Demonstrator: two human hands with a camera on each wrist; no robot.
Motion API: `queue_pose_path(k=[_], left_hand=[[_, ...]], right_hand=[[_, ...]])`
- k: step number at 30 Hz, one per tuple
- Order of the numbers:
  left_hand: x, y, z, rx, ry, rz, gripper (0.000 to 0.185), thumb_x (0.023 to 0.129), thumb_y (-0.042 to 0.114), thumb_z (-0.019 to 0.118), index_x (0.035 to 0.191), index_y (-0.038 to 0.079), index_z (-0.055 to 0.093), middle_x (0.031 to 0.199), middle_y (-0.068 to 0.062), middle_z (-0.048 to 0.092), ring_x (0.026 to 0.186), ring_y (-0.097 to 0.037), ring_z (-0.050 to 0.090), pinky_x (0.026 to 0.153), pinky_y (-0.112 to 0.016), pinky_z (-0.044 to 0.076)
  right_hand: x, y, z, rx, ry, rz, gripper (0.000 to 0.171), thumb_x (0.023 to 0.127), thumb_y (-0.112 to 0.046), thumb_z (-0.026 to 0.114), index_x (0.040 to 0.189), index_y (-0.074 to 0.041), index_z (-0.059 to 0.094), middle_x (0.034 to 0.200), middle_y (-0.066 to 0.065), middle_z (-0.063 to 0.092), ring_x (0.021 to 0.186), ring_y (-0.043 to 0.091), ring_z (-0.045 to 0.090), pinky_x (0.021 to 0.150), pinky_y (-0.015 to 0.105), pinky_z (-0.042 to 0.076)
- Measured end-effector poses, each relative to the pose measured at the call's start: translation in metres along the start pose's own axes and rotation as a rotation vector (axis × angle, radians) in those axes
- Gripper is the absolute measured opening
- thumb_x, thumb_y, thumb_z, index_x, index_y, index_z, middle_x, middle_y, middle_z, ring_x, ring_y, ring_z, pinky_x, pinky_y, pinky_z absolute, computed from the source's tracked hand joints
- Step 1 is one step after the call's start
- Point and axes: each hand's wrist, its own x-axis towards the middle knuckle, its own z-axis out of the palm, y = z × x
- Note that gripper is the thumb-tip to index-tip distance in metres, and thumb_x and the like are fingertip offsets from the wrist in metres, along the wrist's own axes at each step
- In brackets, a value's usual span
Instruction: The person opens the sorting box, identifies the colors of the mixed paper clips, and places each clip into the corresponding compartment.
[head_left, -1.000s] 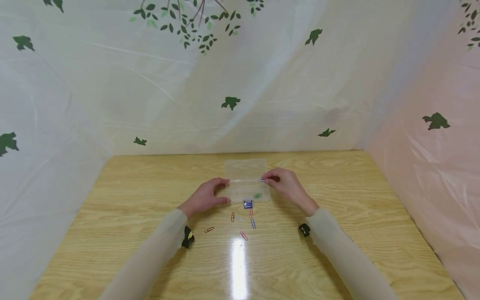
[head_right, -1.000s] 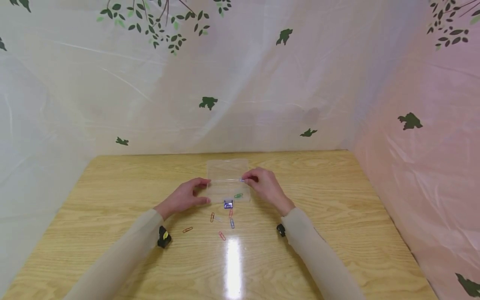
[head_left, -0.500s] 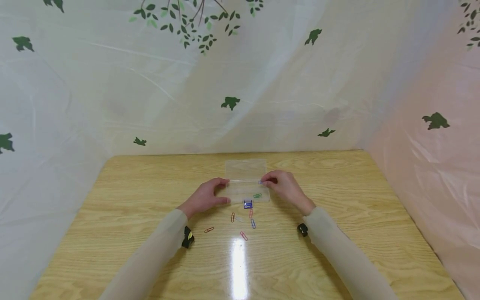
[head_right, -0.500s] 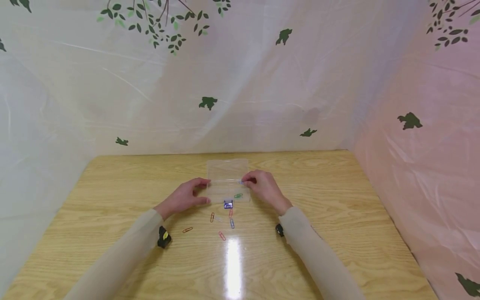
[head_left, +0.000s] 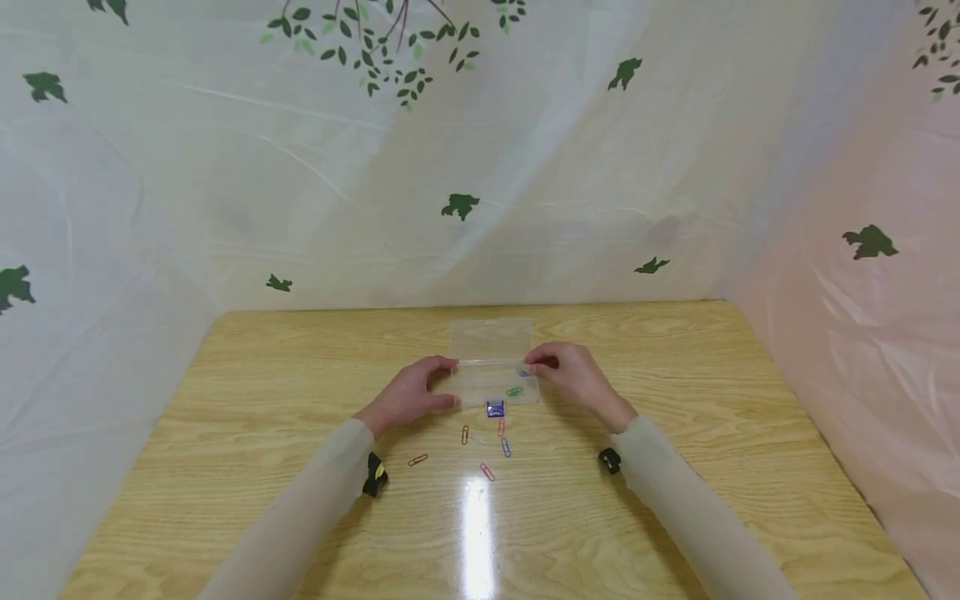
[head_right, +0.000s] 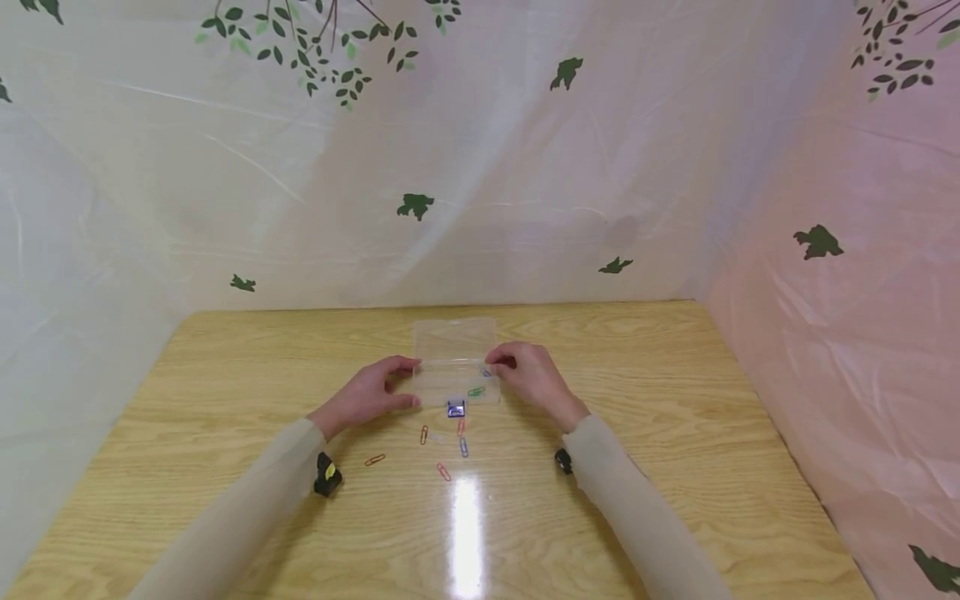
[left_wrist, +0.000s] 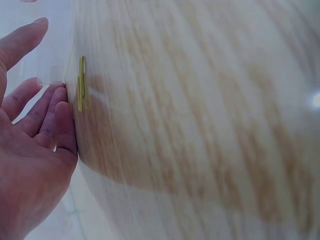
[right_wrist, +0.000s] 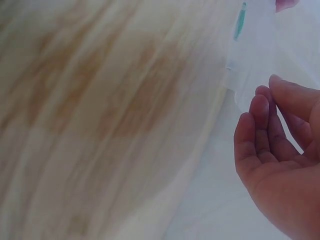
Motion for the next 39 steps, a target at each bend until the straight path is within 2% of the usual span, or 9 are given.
queue_pose_path(k=[4,11,14,29,39], left_hand=[[0.0,0.0,-0.001,-0.001,0.0,-0.003,0.067,0.091,0.025,0.082,0.148,0.006,0.054,0.143,-0.011,0.06,0.135,-0.03,0.053,0.118,-0.047,0.038],[0.001,0.0,-0.001,0.005,-0.006,-0.007,0.066,0.091,0.025,0.082,0.148,0.006,0.053,0.143,-0.011,0.059,0.135,-0.03,0.052,0.118,-0.047,0.037],[0.001,0.0,-0.001,0.006,-0.007,-0.005,0.067,0.091,0.025,0.082,0.148,0.006,0.053,0.144,-0.012,0.059,0.136,-0.03,0.052,0.118,-0.047,0.037],[0.002,0.0,-0.003,-0.01,-0.008,-0.009,0.067,0.091,0.024,0.082,0.148,0.006,0.053,0.144,-0.012,0.059,0.136,-0.031,0.052,0.118,-0.047,0.037],[0.002,-0.001,-0.003,-0.01,-0.013,0.002,0.066,0.091,0.025,0.081,0.148,0.006,0.053,0.144,-0.012,0.059,0.136,-0.03,0.052,0.119,-0.047,0.037]], right_hand=[[-0.005,-0.001,-0.004,0.017,0.014,-0.011,0.015,0.098,-0.009,0.071,0.113,-0.005,0.076,0.111,0.009,0.073,0.099,0.023,0.067,0.087,0.041,0.058],[-0.014,-0.001,-0.01,0.019,-0.004,-0.032,0.031,0.095,-0.016,0.077,0.123,-0.005,0.072,0.128,0.011,0.067,0.118,0.031,0.061,0.097,0.051,0.054],[-0.018,-0.001,-0.011,0.022,-0.02,-0.041,0.035,0.094,-0.019,0.079,0.125,-0.006,0.071,0.131,0.011,0.066,0.12,0.032,0.06,0.1,0.053,0.053],[-0.045,-0.017,-0.003,0.018,-0.081,-0.185,0.028,0.093,-0.014,0.079,0.121,-0.008,0.073,0.125,0.007,0.069,0.118,0.029,0.064,0.097,0.051,0.055],[-0.054,-0.027,0.009,0.024,-0.249,-0.318,0.025,0.095,-0.002,0.072,0.12,-0.009,0.073,0.121,0.001,0.072,0.119,0.023,0.066,0.102,0.042,0.054]])
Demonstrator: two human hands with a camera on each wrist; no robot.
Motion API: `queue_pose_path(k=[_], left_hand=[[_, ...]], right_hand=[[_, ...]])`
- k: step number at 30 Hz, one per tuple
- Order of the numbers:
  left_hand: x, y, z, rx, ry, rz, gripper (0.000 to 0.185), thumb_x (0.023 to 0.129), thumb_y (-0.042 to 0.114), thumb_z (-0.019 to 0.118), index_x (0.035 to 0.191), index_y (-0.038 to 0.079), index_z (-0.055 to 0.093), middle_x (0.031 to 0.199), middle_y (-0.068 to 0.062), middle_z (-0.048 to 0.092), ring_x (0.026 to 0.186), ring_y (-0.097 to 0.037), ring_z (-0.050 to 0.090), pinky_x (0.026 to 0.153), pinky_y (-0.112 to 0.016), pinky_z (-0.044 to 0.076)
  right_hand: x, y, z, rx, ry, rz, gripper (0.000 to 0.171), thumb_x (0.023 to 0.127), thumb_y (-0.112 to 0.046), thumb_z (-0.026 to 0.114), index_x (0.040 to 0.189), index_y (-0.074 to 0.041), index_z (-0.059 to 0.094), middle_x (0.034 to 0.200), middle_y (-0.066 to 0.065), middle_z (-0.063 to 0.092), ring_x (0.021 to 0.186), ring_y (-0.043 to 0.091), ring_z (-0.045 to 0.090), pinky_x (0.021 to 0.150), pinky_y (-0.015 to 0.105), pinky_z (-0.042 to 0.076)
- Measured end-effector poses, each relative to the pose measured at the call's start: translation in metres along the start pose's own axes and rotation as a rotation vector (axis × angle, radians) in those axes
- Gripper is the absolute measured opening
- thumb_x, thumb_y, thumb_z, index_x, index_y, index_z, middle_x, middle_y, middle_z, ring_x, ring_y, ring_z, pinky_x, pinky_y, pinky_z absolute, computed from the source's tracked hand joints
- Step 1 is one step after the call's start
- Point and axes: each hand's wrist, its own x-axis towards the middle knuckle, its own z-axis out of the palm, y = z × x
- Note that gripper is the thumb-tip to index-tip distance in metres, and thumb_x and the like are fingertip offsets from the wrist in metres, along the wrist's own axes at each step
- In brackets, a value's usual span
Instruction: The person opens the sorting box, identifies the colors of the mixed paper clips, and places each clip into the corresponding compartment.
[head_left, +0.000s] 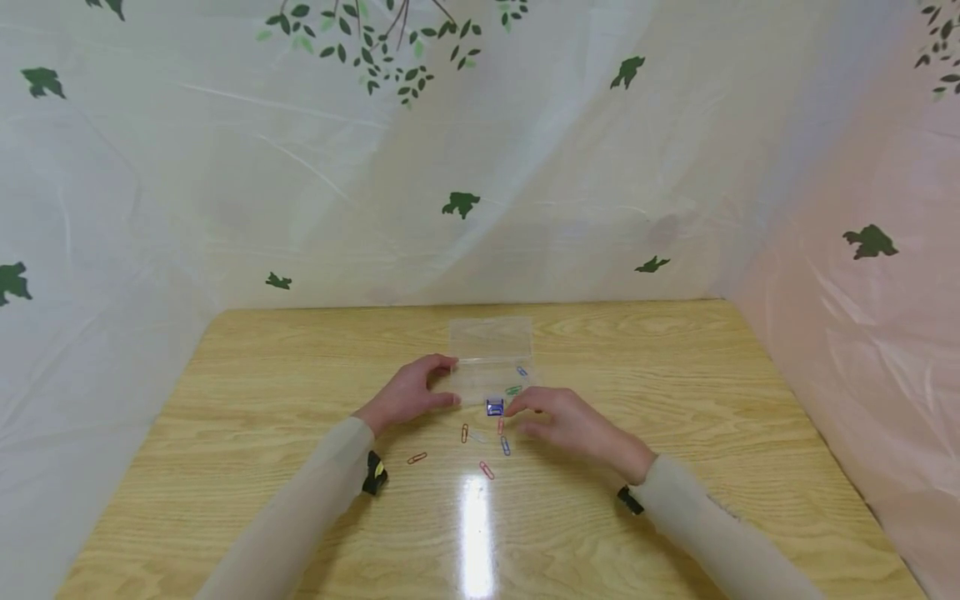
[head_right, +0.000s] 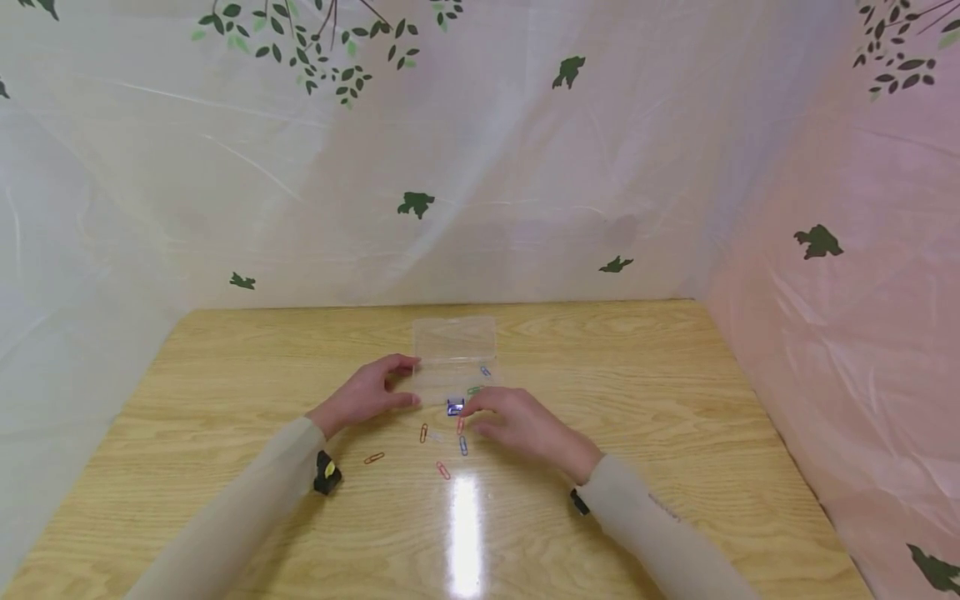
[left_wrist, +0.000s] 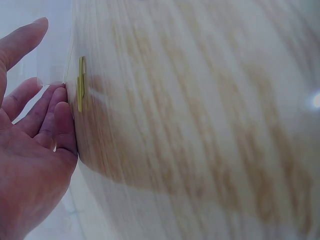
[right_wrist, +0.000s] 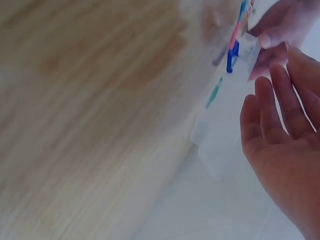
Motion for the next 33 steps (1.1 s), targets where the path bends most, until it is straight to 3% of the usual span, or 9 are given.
queue_pose_path(k=[6,15,33], left_hand=[[0.0,0.0,0.0,0.006,0.001,0.001,0.066,0.091,0.025,0.081,0.148,0.006,0.053,0.144,-0.012,0.059,0.136,-0.031,0.052,0.119,-0.048,0.037],[-0.001,-0.001,0.0,0.007,0.007,0.011,0.067,0.091,0.026,0.082,0.148,0.006,0.053,0.143,-0.012,0.06,0.135,-0.031,0.053,0.118,-0.048,0.037],[-0.001,0.001,0.0,0.008,-0.001,0.006,0.066,0.091,0.025,0.082,0.148,0.006,0.053,0.144,-0.012,0.059,0.135,-0.031,0.052,0.118,-0.048,0.037]], right_hand=[[0.003,0.001,0.008,-0.015,-0.083,-0.027,0.024,0.097,-0.006,0.072,0.12,-0.011,0.074,0.12,-0.003,0.073,0.116,0.016,0.066,0.102,0.037,0.054],[0.009,0.0,0.017,-0.04,-0.202,0.003,0.024,0.099,-0.014,0.071,0.122,-0.014,0.074,0.122,-0.004,0.072,0.116,0.013,0.064,0.103,0.037,0.052],[0.009,0.002,0.018,-0.105,-0.226,-0.005,0.019,0.097,-0.012,0.074,0.115,-0.014,0.076,0.116,-0.004,0.071,0.111,0.011,0.064,0.099,0.035,0.053]])
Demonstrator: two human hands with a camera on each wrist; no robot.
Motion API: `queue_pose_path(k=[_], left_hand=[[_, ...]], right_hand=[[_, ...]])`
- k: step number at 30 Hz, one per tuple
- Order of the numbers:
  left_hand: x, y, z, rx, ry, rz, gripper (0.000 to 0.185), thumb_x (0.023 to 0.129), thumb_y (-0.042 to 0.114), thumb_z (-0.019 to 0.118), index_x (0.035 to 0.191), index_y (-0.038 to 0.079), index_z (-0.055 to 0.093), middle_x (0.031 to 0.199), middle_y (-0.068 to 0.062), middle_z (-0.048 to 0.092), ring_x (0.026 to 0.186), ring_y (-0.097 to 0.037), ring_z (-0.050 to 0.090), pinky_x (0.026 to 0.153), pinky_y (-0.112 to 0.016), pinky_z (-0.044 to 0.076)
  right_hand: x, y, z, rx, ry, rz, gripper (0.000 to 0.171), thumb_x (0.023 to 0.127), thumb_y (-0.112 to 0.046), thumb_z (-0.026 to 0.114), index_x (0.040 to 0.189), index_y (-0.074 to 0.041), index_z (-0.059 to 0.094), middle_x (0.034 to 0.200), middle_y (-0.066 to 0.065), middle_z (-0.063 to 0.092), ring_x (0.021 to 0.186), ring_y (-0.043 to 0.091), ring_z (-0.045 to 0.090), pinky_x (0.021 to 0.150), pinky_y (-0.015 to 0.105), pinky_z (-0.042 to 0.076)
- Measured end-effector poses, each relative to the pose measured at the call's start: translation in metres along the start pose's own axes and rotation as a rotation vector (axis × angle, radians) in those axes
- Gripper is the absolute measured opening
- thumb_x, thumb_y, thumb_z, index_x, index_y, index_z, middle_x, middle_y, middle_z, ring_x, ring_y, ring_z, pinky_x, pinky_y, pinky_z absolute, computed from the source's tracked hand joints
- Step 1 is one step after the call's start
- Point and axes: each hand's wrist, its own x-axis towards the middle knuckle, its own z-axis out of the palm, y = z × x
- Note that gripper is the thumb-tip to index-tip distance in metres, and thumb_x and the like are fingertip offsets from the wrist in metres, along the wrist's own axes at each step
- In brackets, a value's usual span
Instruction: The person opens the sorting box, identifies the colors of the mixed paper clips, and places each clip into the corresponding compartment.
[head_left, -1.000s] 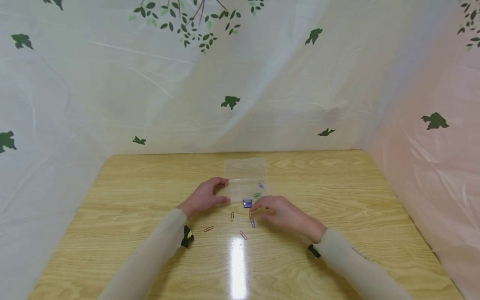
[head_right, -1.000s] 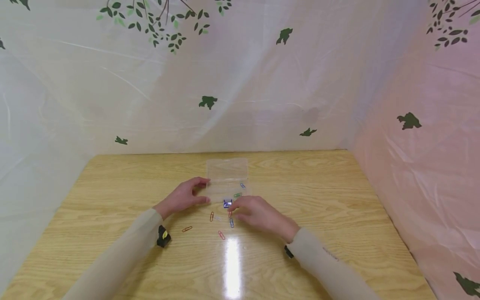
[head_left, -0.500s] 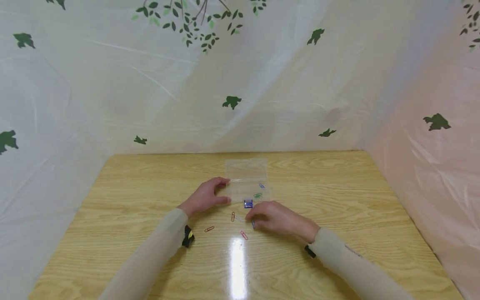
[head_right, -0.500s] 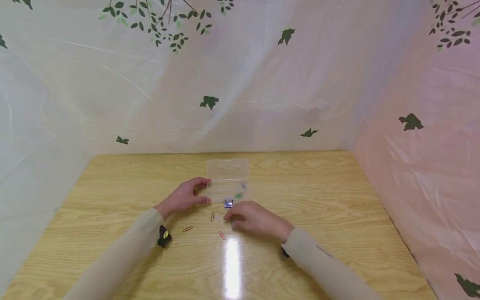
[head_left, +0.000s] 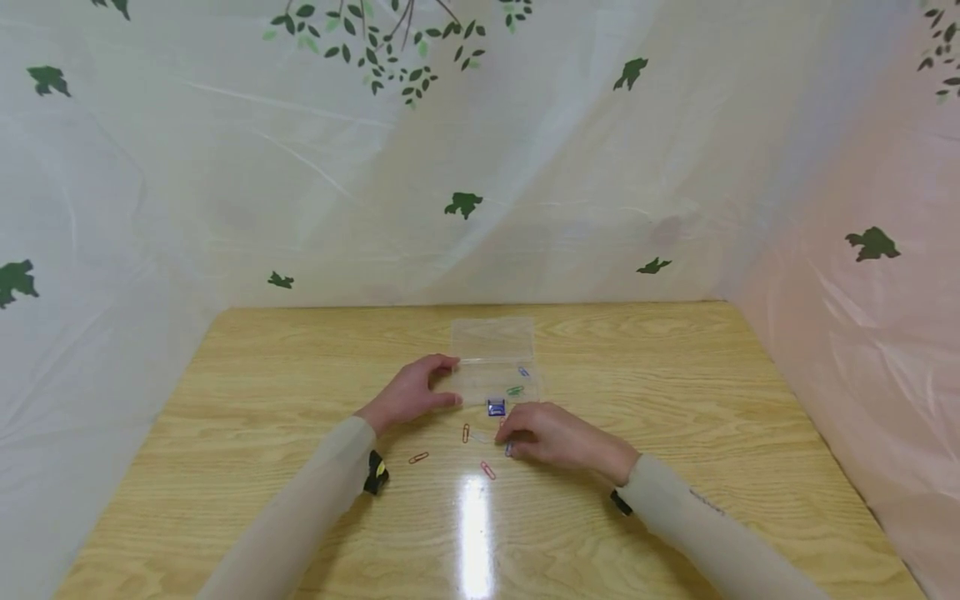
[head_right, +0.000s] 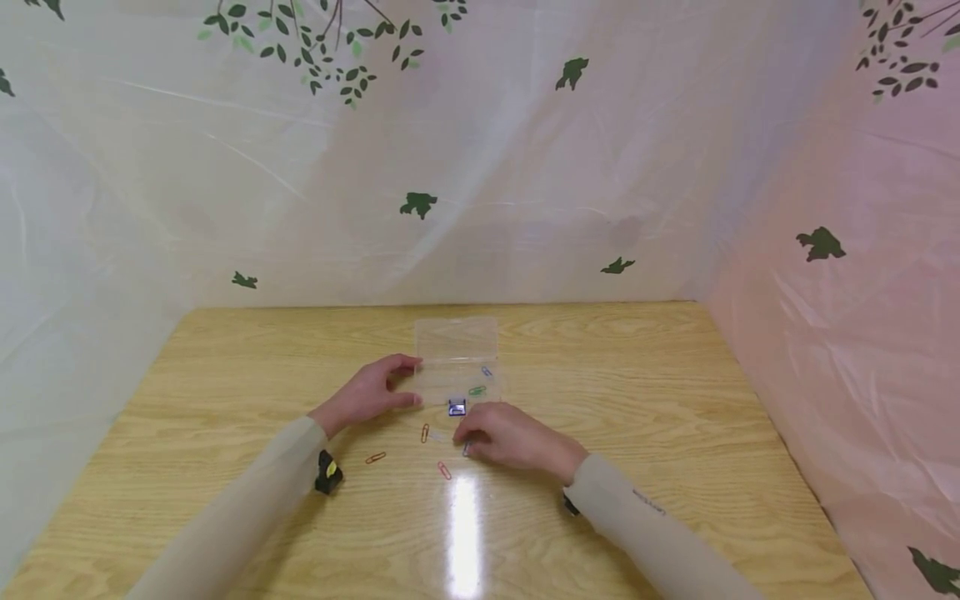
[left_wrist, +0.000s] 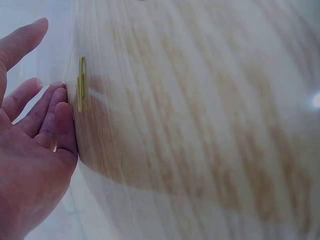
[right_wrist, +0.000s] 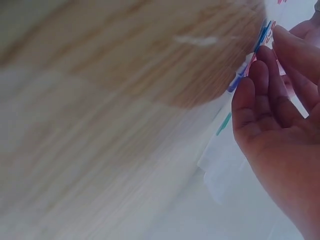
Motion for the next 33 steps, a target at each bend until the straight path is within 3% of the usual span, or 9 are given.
queue_pose_path(k=[19,28,33], left_hand=[[-0.0015,0.0015,0.0012,0.007,0.004,-0.022,0.067,0.09,0.025,0.082,0.148,0.006,0.053,0.144,-0.012,0.059,0.136,-0.03,0.052,0.118,-0.047,0.037],[-0.0009,0.0015,-0.0002,0.0,-0.002,-0.022,0.068,0.09,0.025,0.082,0.148,0.006,0.052,0.145,-0.012,0.058,0.137,-0.03,0.051,0.119,-0.047,0.035],[-0.0013,0.001,-0.0002,-0.003,-0.004,-0.02,0.067,0.091,0.025,0.082,0.148,0.006,0.053,0.144,-0.012,0.058,0.136,-0.031,0.052,0.119,-0.047,0.036]], right_hand=[[0.0033,0.0,0.003,-0.034,0.022,0.025,0.005,0.095,-0.009,0.075,0.093,-0.014,0.074,0.095,-0.008,0.064,0.088,0.005,0.059,0.08,0.026,0.054],[0.002,0.0011,0.0015,-0.047,0.003,0.005,0.009,0.097,-0.009,0.073,0.092,-0.016,0.072,0.095,-0.009,0.062,0.089,0.005,0.056,0.08,0.025,0.053],[-0.001,0.0015,-0.0015,0.007,0.022,0.009,0.008,0.098,-0.011,0.073,0.094,-0.018,0.072,0.095,-0.011,0.065,0.089,0.004,0.059,0.081,0.026,0.054]])
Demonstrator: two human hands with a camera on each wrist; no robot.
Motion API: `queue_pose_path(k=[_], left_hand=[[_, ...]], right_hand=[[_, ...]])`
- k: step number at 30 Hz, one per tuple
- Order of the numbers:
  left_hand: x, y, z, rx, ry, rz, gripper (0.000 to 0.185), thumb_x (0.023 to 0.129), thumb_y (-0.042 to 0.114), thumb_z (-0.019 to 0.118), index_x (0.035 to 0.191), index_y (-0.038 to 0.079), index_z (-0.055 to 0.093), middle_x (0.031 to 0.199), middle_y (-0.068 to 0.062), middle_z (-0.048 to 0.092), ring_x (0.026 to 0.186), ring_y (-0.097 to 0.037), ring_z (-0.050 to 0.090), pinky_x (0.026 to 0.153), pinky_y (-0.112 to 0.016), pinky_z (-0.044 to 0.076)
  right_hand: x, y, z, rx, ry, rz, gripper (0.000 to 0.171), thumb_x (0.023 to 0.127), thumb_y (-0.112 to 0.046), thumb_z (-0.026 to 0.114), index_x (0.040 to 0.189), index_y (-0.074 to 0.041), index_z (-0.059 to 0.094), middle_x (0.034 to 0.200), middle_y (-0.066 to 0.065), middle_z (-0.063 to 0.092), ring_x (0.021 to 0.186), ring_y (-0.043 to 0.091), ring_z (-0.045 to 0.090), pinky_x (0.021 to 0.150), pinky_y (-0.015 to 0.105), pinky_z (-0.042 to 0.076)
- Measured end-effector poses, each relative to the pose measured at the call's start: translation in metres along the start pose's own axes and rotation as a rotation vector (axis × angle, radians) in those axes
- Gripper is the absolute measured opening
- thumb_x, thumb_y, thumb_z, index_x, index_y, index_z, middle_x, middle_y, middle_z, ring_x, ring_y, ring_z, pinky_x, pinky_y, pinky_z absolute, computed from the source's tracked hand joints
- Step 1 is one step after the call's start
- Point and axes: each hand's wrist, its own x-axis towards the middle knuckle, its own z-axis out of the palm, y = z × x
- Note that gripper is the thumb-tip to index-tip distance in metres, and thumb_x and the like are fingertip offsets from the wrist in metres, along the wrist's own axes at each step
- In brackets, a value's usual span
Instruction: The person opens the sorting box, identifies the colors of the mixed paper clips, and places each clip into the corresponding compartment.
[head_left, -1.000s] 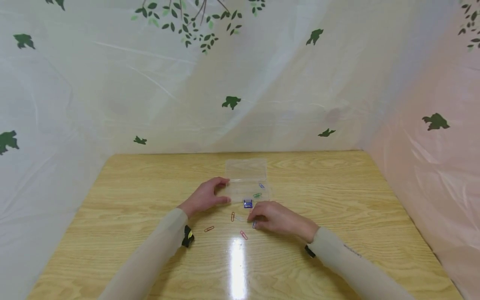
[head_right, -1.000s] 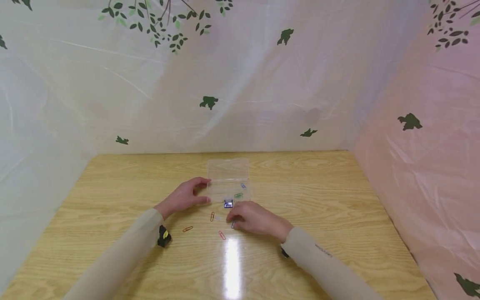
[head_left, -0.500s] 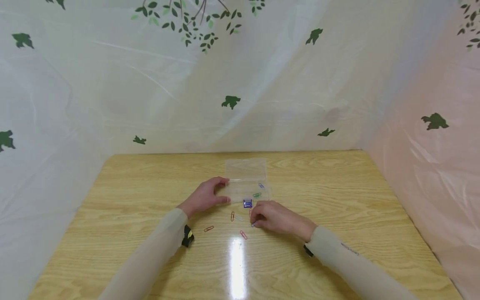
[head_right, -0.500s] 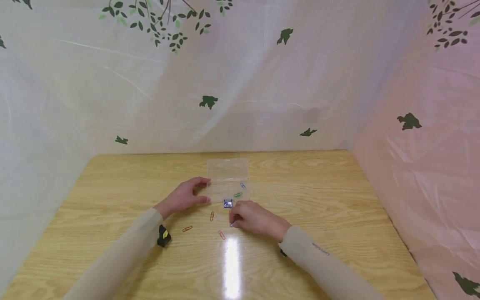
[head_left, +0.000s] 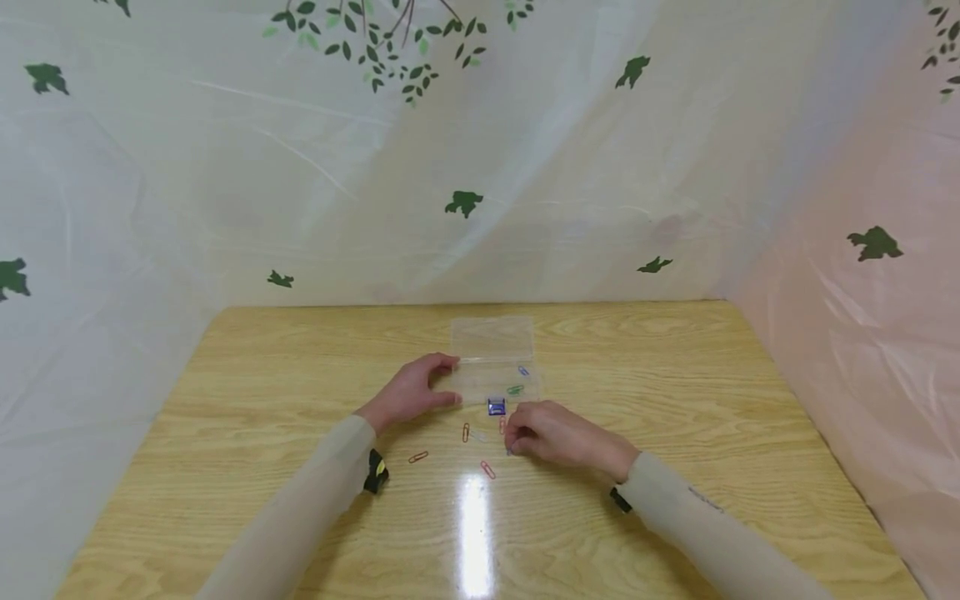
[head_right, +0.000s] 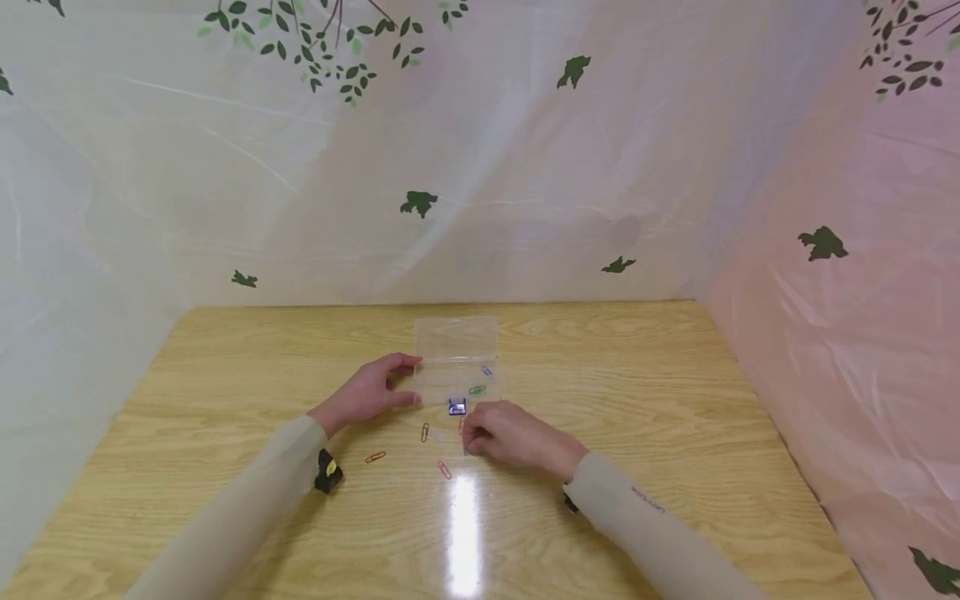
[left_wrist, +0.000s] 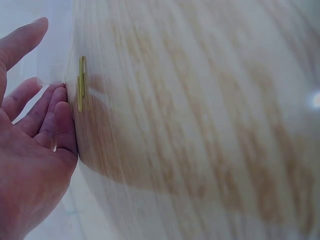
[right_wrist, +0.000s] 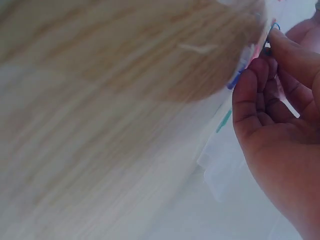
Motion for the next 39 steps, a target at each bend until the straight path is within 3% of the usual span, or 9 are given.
queue_pose_path(k=[8,15,25,39], left_hand=[[0.0,-0.002,0.0,-0.002,0.005,0.022,0.065,0.091,0.023,0.082,0.147,0.006,0.054,0.142,-0.012,0.06,0.134,-0.031,0.053,0.118,-0.048,0.038],[-0.001,-0.003,0.0,0.005,0.01,0.019,0.065,0.091,0.024,0.082,0.147,0.006,0.055,0.141,-0.011,0.06,0.134,-0.03,0.053,0.117,-0.048,0.038],[-0.001,-0.003,0.002,0.01,0.016,0.007,0.065,0.091,0.024,0.082,0.147,0.007,0.054,0.141,-0.011,0.06,0.133,-0.03,0.054,0.117,-0.047,0.039],[-0.001,-0.005,0.005,0.002,0.026,0.015,0.066,0.09,0.025,0.082,0.147,0.007,0.054,0.14,-0.01,0.061,0.133,-0.03,0.054,0.118,-0.047,0.038]], right_hand=[[-0.005,0.0,-0.007,0.078,0.077,0.012,0.005,0.099,-0.015,0.072,0.098,-0.018,0.076,0.098,-0.011,0.071,0.09,0.004,0.063,0.082,0.026,0.056],[-0.012,-0.002,-0.015,0.147,0.174,0.05,0.009,0.097,-0.008,0.072,0.101,-0.014,0.077,0.101,-0.005,0.074,0.091,0.007,0.065,0.081,0.026,0.057],[-0.015,0.002,-0.022,0.16,0.291,0.04,0.006,0.097,-0.01,0.073,0.102,-0.013,0.076,0.094,-0.006,0.07,0.084,0.007,0.062,0.073,0.026,0.057],[-0.01,0.006,-0.034,0.144,0.473,0.077,0.007,0.096,-0.004,0.073,0.101,-0.008,0.076,0.098,0.0,0.073,0.087,0.012,0.066,0.075,0.027,0.058]])
